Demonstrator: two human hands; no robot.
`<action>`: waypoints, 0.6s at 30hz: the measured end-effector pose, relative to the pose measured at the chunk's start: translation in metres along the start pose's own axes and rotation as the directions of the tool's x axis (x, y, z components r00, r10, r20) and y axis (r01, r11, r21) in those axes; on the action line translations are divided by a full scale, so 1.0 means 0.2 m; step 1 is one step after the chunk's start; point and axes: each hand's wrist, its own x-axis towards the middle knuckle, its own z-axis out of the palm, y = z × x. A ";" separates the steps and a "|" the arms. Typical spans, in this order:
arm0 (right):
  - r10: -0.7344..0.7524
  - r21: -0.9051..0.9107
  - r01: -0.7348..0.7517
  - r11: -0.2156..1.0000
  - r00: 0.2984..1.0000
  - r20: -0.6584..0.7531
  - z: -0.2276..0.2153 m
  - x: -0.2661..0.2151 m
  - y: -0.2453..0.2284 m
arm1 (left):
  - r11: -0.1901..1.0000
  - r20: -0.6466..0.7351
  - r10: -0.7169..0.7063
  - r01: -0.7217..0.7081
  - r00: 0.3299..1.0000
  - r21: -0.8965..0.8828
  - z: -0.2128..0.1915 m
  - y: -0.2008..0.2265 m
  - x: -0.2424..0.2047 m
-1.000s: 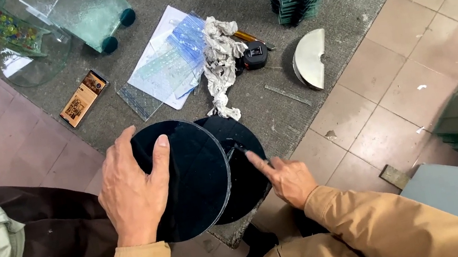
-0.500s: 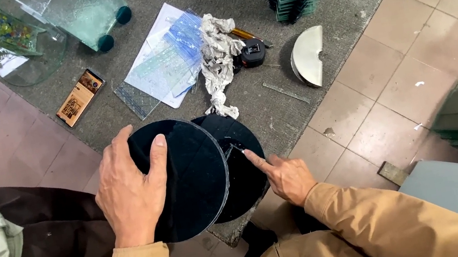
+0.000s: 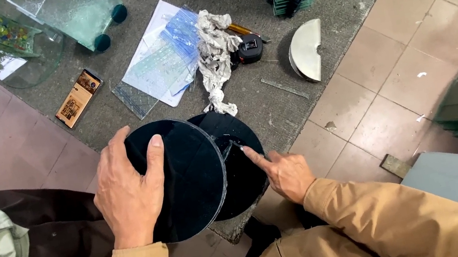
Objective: Scoring a circular glass piece with a manual cutter and wiping it with a cloth.
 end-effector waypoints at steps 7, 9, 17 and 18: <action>0.032 -0.046 -0.035 0.998 0.998 -0.055 -0.03 -0.02 -0.04 | 1.000 -0.007 -0.008 0.008 1.000 0.003 -0.01 0.01 -0.01; 0.068 -0.046 -0.072 0.996 0.994 -0.085 0.00 -0.01 -0.04 | 1.000 -0.011 0.000 0.000 1.000 0.001 -0.01 0.00 0.00; 0.124 0.054 -0.123 0.991 0.992 -0.009 -0.10 0.01 0.03 | 0.998 -0.013 -0.057 0.057 0.998 -0.006 0.00 0.01 -0.01; 0.127 0.054 -0.126 0.991 0.992 -0.011 -0.09 0.00 0.03 | 0.999 -0.014 -0.053 0.053 0.998 -0.007 0.00 0.00 0.00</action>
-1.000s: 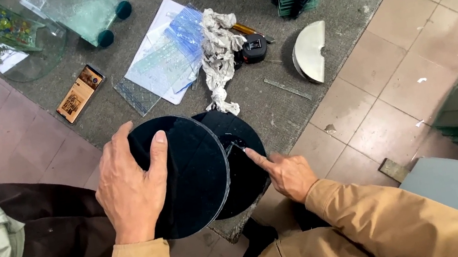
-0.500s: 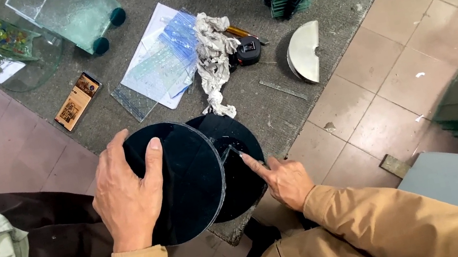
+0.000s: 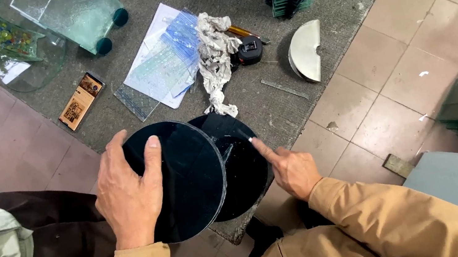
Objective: Scoring a circular glass piece with a manual cutter and wiping it with a cloth.
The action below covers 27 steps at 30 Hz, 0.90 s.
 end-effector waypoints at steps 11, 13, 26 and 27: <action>0.168 0.562 -0.179 0.807 0.983 0.071 -0.01 -0.06 0.11 | 0.847 -0.277 -0.229 0.051 0.933 -0.529 0.04 -0.19 -0.23; 0.177 0.525 -0.207 0.826 0.978 0.106 -0.06 0.02 0.18 | 0.874 -0.251 -0.317 0.179 0.914 -0.452 0.06 -0.15 -0.30; -0.244 -0.004 0.248 0.969 0.952 -0.185 -0.18 0.72 0.14 | 0.999 -0.199 0.011 -0.021 0.980 -0.047 0.09 -0.12 -0.13; -0.255 0.001 0.259 0.966 0.951 -0.175 -0.16 0.80 0.10 | 0.999 -0.198 -0.005 -0.004 0.980 -0.044 0.09 -0.11 -0.14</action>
